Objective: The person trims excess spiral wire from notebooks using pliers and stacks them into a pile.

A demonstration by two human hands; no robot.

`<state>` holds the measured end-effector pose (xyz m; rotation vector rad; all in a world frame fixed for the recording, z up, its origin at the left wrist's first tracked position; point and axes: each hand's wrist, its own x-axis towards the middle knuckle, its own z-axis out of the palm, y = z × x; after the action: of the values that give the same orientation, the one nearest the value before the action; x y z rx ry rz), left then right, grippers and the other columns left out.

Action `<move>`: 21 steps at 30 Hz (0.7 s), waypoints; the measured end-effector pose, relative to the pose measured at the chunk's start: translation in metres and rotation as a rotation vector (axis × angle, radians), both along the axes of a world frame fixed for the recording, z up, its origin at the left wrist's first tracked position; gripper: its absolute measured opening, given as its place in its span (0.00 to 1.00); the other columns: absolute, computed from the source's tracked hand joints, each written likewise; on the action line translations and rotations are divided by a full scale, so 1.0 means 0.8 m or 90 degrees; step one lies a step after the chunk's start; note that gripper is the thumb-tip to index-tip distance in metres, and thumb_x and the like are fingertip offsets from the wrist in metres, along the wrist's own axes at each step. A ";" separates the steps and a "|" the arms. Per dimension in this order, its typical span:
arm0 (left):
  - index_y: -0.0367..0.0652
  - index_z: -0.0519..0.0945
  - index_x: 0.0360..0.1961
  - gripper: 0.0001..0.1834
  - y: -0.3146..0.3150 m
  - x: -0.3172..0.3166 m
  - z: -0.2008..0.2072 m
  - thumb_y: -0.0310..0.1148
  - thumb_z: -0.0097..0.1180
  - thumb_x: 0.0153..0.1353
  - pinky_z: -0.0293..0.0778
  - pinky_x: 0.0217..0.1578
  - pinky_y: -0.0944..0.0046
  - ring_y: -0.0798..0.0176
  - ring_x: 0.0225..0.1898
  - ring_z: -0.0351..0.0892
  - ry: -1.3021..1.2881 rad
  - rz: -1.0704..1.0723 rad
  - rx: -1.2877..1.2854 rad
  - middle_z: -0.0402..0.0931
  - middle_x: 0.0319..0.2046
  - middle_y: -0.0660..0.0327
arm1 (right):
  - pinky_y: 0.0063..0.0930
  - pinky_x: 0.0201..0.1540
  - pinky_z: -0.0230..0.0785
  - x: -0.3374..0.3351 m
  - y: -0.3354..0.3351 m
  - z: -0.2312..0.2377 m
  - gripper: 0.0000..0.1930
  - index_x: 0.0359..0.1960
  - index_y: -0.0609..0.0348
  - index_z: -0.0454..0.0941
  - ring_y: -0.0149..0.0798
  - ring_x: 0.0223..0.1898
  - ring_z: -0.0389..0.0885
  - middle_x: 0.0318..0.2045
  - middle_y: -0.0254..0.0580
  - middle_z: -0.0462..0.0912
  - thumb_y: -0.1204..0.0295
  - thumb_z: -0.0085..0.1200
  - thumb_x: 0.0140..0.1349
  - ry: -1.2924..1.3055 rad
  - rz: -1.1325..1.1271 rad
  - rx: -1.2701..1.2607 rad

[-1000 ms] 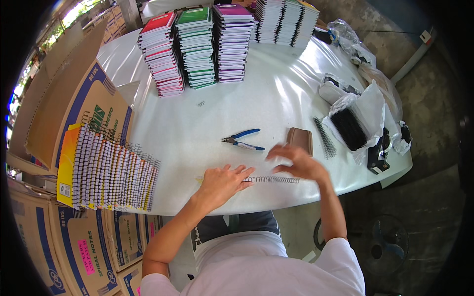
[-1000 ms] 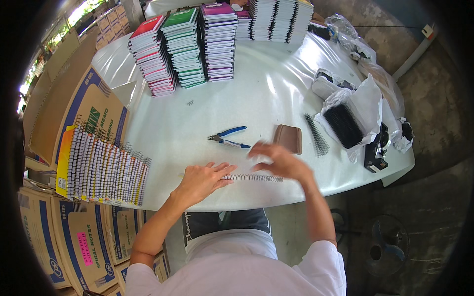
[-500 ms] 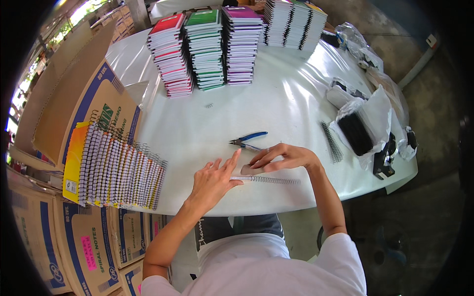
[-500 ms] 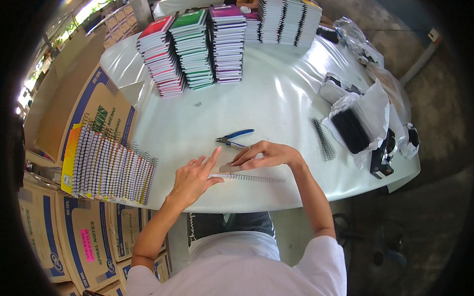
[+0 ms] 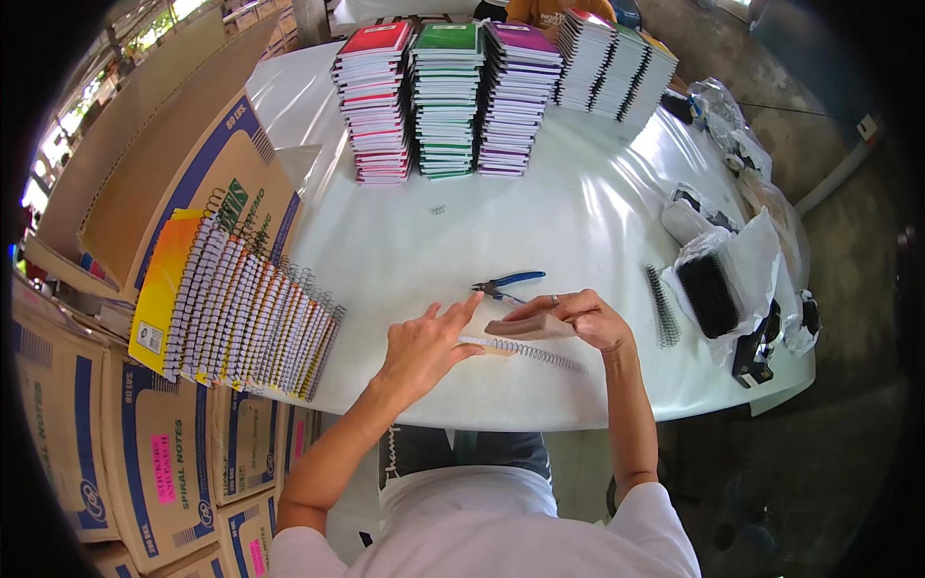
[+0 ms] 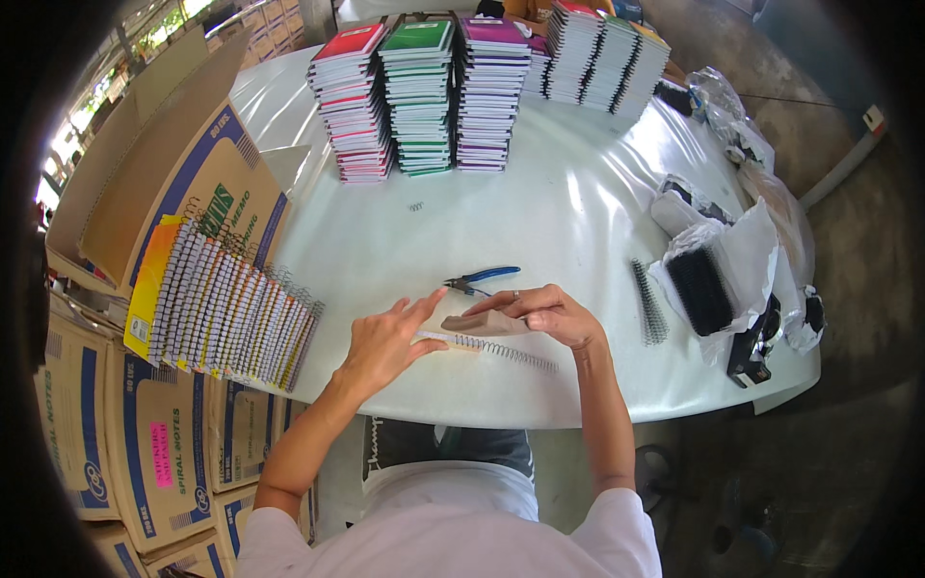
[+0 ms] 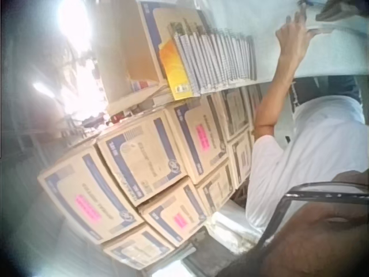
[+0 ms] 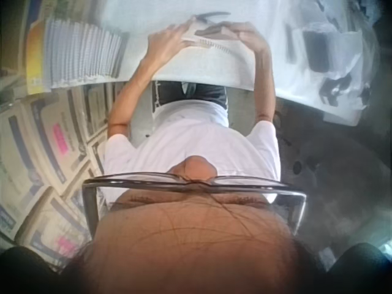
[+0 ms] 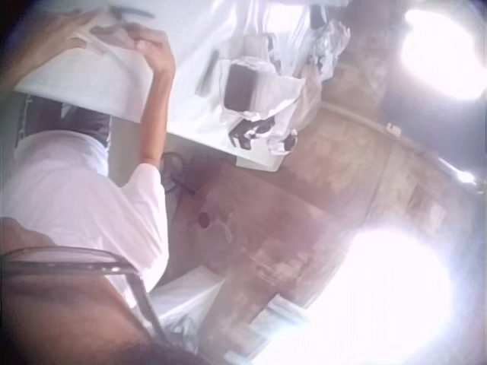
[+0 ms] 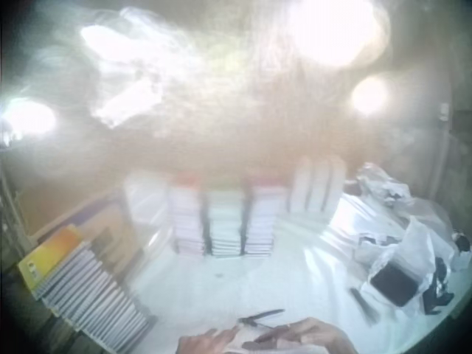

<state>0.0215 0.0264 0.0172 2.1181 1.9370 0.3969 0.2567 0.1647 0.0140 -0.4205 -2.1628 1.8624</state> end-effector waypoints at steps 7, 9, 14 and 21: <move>0.62 0.56 0.72 0.52 0.012 -0.012 -0.018 0.40 0.73 0.46 0.79 0.45 0.55 0.46 0.52 0.80 -0.196 0.015 0.085 0.70 0.61 0.45 | 0.44 0.62 0.63 -0.005 0.005 -0.017 0.19 0.43 0.63 0.86 0.54 0.56 0.76 0.53 0.59 0.79 0.60 0.62 0.57 0.256 0.044 -0.186; 0.60 0.53 0.73 0.55 0.010 -0.015 -0.021 0.36 0.74 0.46 0.79 0.46 0.57 0.47 0.53 0.80 -0.286 0.040 0.080 0.70 0.62 0.48 | 0.45 0.62 0.63 -0.017 0.000 -0.007 0.20 0.43 0.63 0.86 0.56 0.56 0.76 0.53 0.61 0.78 0.59 0.62 0.57 0.005 -0.043 -0.022; 0.54 0.51 0.74 0.61 0.010 -0.006 -0.056 0.27 0.76 0.41 0.77 0.47 0.63 0.58 0.50 0.83 -0.498 0.115 0.140 0.73 0.60 0.49 | 0.41 0.61 0.65 -0.011 0.003 -0.010 0.20 0.43 0.64 0.86 0.51 0.57 0.76 0.53 0.55 0.80 0.60 0.63 0.55 0.141 0.006 -0.135; 0.56 0.49 0.74 0.60 0.000 0.001 -0.073 0.29 0.75 0.43 0.77 0.49 0.62 0.55 0.55 0.80 -0.561 0.123 0.148 0.77 0.56 0.50 | 0.44 0.60 0.64 -0.018 -0.003 0.004 0.20 0.42 0.65 0.86 0.53 0.57 0.76 0.52 0.58 0.80 0.60 0.63 0.55 0.068 -0.004 -0.073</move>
<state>0.0220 0.0267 -0.0409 1.4413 1.5787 1.3697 0.2426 0.1625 0.0168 -0.3420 -1.9913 1.9663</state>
